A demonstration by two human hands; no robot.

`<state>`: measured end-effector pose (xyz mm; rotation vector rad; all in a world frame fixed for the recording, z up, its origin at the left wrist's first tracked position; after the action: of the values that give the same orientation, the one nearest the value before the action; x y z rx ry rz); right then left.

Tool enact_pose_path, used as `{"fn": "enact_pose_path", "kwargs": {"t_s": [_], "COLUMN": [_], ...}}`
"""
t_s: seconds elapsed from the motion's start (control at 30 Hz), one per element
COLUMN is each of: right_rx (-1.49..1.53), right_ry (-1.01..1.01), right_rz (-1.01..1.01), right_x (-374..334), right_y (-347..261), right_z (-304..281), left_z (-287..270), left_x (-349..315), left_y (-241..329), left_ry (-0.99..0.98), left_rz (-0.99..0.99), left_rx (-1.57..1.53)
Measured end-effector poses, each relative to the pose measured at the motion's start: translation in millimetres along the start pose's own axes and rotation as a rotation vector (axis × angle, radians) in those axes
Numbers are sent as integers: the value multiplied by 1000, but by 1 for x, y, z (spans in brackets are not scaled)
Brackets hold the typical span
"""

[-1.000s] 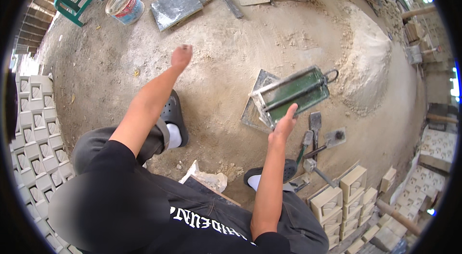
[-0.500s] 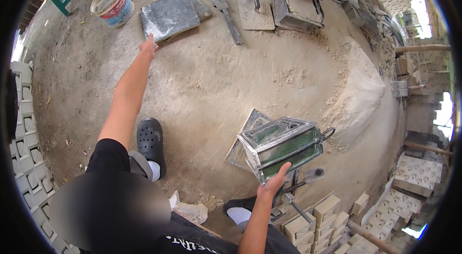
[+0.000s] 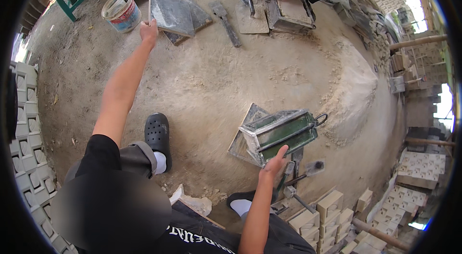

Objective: The person smooths sand into a square mold on the floor using a trowel, removes the outer frame, and then prepares the inner sections of a multi-part decorative stone mold by clearing debris and adjusting the metal components.

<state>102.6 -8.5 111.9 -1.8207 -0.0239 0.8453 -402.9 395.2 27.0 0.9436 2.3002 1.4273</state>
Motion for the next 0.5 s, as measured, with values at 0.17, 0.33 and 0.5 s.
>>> {"fn": "enact_pose_path", "kwargs": {"t_s": [0.17,0.33,0.5], "right_rx": [-128,-168,-255], "right_ry": [57,13,-38], "right_rz": [-31,-43,-163], "right_x": [6,-12,10], "right_y": [2,-9,3], "right_z": [-1,14,6], "left_z": [-77,-127,-145], "left_x": [-7,-68,-112], "left_y": [87,63,24], "left_ry": [-210,-140,-314], "left_rz": [541,584,621], "left_rx": [320,242,271]}}
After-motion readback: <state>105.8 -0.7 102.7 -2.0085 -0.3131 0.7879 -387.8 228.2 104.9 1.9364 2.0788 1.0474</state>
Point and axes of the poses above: each hand's wrist, its own x-axis towards the middle knuckle, its own z-axis out of the palm, y = z × x, the point moved 1 cm from there along x, towards the middle knuckle, and after that the axes turned 2 degrees about -x, right-handed, at the moved point
